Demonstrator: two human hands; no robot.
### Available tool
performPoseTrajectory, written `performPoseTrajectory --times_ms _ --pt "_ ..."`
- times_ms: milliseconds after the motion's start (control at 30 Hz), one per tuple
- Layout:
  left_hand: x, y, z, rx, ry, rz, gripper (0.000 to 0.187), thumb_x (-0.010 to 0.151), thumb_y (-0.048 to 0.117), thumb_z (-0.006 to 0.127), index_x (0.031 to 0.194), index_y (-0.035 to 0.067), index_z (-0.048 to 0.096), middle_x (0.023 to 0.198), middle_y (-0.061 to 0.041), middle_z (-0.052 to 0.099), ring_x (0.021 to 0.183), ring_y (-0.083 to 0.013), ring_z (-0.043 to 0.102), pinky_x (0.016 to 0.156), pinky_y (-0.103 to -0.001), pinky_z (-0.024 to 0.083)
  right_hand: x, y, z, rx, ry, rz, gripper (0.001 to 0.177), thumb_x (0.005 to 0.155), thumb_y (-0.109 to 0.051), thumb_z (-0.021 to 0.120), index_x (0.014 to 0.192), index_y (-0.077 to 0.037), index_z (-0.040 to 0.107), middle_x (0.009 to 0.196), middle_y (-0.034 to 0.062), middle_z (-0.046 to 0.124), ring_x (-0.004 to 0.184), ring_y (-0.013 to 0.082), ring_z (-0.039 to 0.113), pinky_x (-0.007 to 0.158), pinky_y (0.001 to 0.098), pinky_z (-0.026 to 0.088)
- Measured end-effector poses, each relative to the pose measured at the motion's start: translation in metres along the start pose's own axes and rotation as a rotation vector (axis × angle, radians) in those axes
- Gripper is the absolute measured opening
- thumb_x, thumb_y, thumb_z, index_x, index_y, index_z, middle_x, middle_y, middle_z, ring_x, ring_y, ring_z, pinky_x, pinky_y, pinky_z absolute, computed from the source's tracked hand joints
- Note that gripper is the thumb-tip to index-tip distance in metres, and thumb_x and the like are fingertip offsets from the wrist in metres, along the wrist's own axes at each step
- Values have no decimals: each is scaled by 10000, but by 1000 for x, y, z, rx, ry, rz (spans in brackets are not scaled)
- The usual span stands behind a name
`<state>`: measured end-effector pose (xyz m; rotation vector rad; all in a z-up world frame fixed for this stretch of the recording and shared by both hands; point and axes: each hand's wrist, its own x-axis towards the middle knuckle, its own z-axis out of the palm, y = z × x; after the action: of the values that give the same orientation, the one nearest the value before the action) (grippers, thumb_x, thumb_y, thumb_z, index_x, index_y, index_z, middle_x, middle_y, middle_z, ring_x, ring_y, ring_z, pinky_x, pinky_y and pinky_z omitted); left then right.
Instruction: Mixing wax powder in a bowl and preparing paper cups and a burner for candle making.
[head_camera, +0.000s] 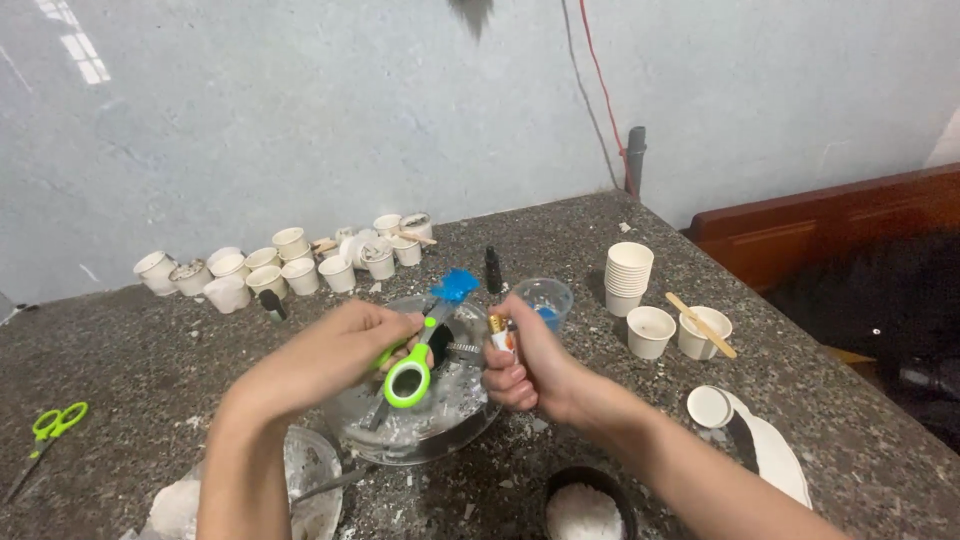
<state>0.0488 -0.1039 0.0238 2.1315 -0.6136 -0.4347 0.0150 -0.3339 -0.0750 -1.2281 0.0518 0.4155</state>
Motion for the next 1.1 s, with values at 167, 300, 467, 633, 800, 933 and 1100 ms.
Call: performPoseTrajectory --times_ms 167,300,467,633,800,933,1100 --pt "-6 12 4 32 -26 17 452 1029 200 571 798 -119 793 466 -67 515 325 -117 303 367 -273 288 4 7 -2 30 5 48 528 918 -643 300 624 -209 237 529 -83 100 347 66 172 314 224 131" --pt "-7 10 3 39 -28 50 460 1024 197 571 775 -120 792 451 -71 509 320 -118 295 362 -281 291 -2 3 3 40 32 42 507 919 -617 297 623 -209 246 512 -83 106 333 75 185 317 237 127" --pt "-8 10 2 21 -42 65 462 1020 195 583 752 -122 785 448 -58 482 320 -123 288 372 -294 288 0 3 3 50 28 61 483 905 -610 305 634 -213 260 524 -86 100 329 77 181 313 242 134" --pt "-12 16 2 50 -50 39 454 1030 203 568 779 -103 790 473 -49 483 350 -129 310 392 -289 299 -8 7 -4 96 -9 60 503 958 -626 244 669 -217 283 539 -98 127 330 64 205 302 220 163" --pt "-13 6 -7 80 17 -37 463 1034 203 576 813 -140 795 485 -90 497 352 -141 323 385 -286 287 -64 -9 -11 2 236 -98 579 1045 -646 260 804 -147 427 575 -69 236 346 45 277 250 188 216" --pt "-23 3 -20 202 80 -140 500 1021 299 604 884 -131 818 538 -126 553 424 -161 347 451 -311 347 -124 -35 -43 -213 589 -94 660 1078 -609 265 960 -41 581 640 -2 398 437 111 404 370 225 321" --pt "-39 35 -21 549 47 -441 419 1022 350 650 728 101 815 572 24 320 516 -119 303 532 -281 264 -183 -54 -68 -328 967 -396 311 1134 -374 447 1189 -107 595 976 122 667 678 183 464 555 333 271"
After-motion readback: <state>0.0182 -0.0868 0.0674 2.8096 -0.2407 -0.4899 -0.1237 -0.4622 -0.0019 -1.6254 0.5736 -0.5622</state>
